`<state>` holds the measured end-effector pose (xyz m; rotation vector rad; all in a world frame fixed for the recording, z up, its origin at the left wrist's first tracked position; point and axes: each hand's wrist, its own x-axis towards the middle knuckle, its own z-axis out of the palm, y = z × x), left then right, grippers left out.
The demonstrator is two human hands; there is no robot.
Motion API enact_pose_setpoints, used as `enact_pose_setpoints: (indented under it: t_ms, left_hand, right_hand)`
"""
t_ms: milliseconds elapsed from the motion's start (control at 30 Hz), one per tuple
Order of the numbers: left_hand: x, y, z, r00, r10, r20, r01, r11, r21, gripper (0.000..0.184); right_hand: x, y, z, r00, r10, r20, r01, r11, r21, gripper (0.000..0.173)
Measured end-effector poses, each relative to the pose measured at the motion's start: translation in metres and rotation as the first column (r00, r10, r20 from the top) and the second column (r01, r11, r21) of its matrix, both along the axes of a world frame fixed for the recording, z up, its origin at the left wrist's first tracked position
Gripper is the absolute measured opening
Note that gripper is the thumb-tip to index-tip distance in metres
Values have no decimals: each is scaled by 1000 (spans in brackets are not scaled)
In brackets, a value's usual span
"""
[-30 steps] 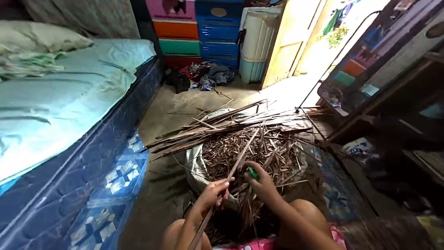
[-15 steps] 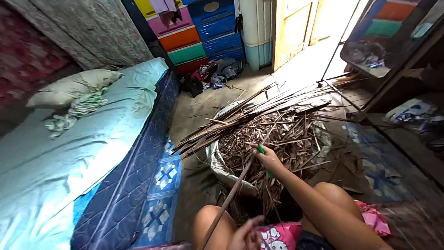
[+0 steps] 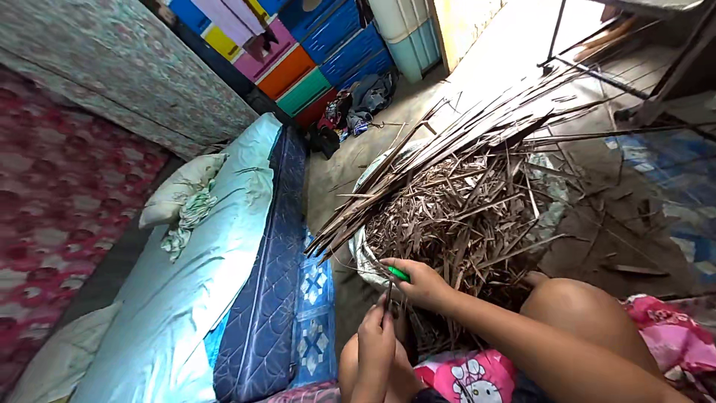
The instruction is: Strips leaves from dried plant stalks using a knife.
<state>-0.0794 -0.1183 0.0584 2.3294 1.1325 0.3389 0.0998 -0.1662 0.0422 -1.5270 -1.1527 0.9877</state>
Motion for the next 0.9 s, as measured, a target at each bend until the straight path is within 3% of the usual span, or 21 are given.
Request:
enact_pose_setpoints:
  t_ms: [67,167,333,467,600,700,767,800,900]
  left_hand:
    - [2,-4,8,996,51,74,-33,971,-235,32]
    - [1,-9,20,971,134,200,2,827,-562,36]
    - [-6,-16,26,946,212,247,20,719,-695,37]
    - [-7,-27,24,946,234,224,-28,748,-664,35]
    - [-4,-37,19,970,188,156,-60,801,-596,35]
    - [6,-32,14,968,135,212,-6,857,-515,35]
    - [18,-22,11,959,94,267,28,908,-419,34]
    - [25,-16,10,957,101,273,8,928,-371,31]
    - [38,3,6,971,140,193,-109,981,-163,24]
  right_hand:
    - [7,-5,2,998,-64,4,63,997,45,47]
    - [23,-9,9,986,-163,-25,164,984,62,46]
    - [38,-8,6,893,-281,-351,326,942,75,42]
    - [35,-9,8,820,-291,-493,362,931,53,41]
    - [31,-9,6,800,-260,-540,284,958,-40,33]
    - [30,-7,3,788,-152,-597,173,985,-22,23]
    - [25,-6,1,869,-78,-489,106,994,29,22]
    - [23,-7,1,935,-49,-351,68,997,40,24]
    - [17,-14,4,996,51,73,-47,997,-60,56]
